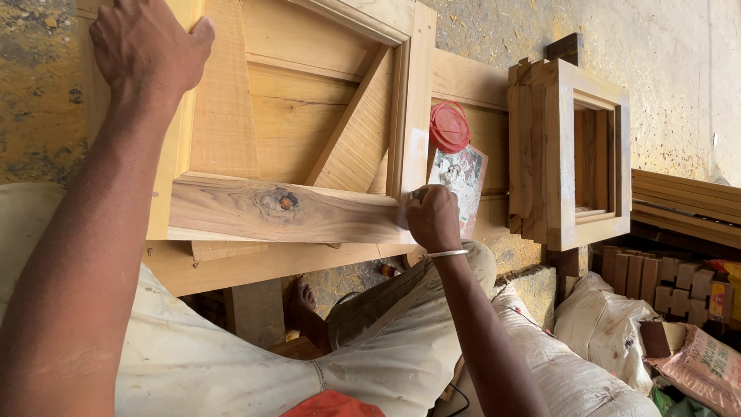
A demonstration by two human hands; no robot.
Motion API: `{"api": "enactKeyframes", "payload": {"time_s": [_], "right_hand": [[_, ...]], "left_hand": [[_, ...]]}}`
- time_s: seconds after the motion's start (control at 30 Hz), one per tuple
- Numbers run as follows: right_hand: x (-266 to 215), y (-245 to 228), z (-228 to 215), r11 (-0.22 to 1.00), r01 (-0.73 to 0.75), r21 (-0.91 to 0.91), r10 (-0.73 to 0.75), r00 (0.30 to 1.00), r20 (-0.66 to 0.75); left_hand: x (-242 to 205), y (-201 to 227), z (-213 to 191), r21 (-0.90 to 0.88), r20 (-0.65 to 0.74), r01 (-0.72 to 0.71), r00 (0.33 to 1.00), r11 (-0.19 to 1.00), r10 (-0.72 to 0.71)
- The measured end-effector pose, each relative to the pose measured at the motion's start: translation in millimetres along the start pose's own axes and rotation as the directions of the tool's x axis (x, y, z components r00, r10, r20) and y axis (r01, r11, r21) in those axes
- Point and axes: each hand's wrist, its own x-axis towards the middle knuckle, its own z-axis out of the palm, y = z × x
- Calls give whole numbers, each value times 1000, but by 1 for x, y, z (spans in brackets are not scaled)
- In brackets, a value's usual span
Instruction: The person fills a hole in a wooden frame with sawdust and glue, then smooths the surface with a metal scraper. They use a plastic jar to hold sawdust and a small bottle for glue.
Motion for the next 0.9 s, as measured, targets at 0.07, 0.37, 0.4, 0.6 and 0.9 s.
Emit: {"api": "enactKeyframes", "payload": {"time_s": [0.07,0.37,0.4,0.6,0.9], "right_hand": [[4,4,3,998,-48,45,46,998,35],[14,6,13,998,33,54,-34,999,14],[17,7,14,993,78,86,-76,997,-20],[23,4,21,973,196,-119,-211,969,-130],[15,-3,2,997,16,-74,-16,1000,-2]], "left_hand": [[-1,0,2,2,-24,-29,999,1000,29],[-11,-6,9,8,-116,-87,989,996,87],[-8,-5,9,15,-104,-107,989,994,108],[-7,-26,22,104,-162,-131,976,986,146],[-6,-26,20,196,-240,-182,944,964,227]]}}
